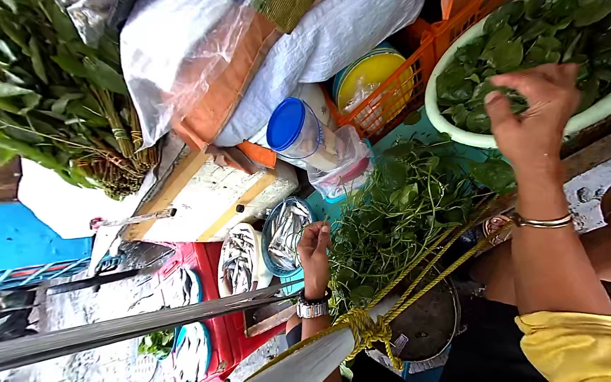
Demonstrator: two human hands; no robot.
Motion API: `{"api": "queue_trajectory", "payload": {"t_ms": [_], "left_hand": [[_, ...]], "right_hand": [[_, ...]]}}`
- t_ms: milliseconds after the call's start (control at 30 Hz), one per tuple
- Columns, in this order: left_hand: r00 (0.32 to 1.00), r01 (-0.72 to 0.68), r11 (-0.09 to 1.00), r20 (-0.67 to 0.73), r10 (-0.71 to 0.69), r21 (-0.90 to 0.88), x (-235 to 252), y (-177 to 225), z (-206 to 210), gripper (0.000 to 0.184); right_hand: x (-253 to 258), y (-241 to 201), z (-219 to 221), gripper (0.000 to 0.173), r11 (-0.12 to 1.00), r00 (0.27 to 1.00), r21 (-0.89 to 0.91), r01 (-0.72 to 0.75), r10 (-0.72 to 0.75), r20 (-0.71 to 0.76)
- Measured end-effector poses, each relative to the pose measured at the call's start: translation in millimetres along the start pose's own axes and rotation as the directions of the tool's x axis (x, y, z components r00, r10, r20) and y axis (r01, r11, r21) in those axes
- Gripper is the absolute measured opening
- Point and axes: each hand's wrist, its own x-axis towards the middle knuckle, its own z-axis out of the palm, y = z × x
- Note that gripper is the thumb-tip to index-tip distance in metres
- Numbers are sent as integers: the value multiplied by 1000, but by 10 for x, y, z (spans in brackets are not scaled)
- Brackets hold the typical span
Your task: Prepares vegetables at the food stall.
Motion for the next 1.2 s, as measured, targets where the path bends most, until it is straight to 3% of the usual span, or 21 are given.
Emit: {"api": "queue_trajectory", "payload": {"t_ms": [100, 200, 300, 467, 567, 667, 767, 933, 1033, 1100, 1200], "left_hand": [[996, -69, 964, -79, 51, -255, -15, 37, 12, 16], [987, -115, 879, -150, 50, -463, -63, 76, -70, 21], [983, -98, 845, -184, -1, -527, -128, 87, -159, 24], [987, -86, 821, -161, -8, -564, -207, 17, -238, 24], [992, -79, 795, -129, 1, -601, -241, -41, -228, 22], [995, -68, 800, -104, 8, -596, -279, -61, -193, 18], [997, -54, 819, -75, 13, -572, -324, -64, -155, 17], [998, -45, 838, -55, 18, -544, -358, -51, -97, 15], [998, -42, 843, -59, 12, -537, -353, -40, -81, 16], [998, -27, 836, -62, -8, -548, -343, -23, -82, 17], [993, 37, 822, -75, -97, -568, -324, 26, -70, 22]], "right_hand": [[-26, -188, 322, 30, 976, 981, 186, 113, -139, 137], [-230, -424, 696, 26, 930, 882, 341, 139, -273, 383], [-432, -564, 909, 28, 950, 775, 306, 68, -243, 583], [-562, -570, 1118, 29, 955, 707, 290, 66, -250, 661], [-568, -640, 1121, 32, 929, 766, 368, 32, -259, 588], [-623, -657, 1130, 28, 874, 900, 449, 186, -334, 278], [-564, -705, 1147, 19, 786, 900, 488, 378, -435, 4], [-537, -670, 1159, 24, 787, 851, 441, 431, -517, 90], [-520, -573, 1255, 16, 776, 808, 426, 466, -569, 152], [-523, -542, 1255, 14, 800, 815, 472, 371, -524, 248], [-468, -563, 1156, 13, 808, 778, 585, -73, -320, 540]]}}
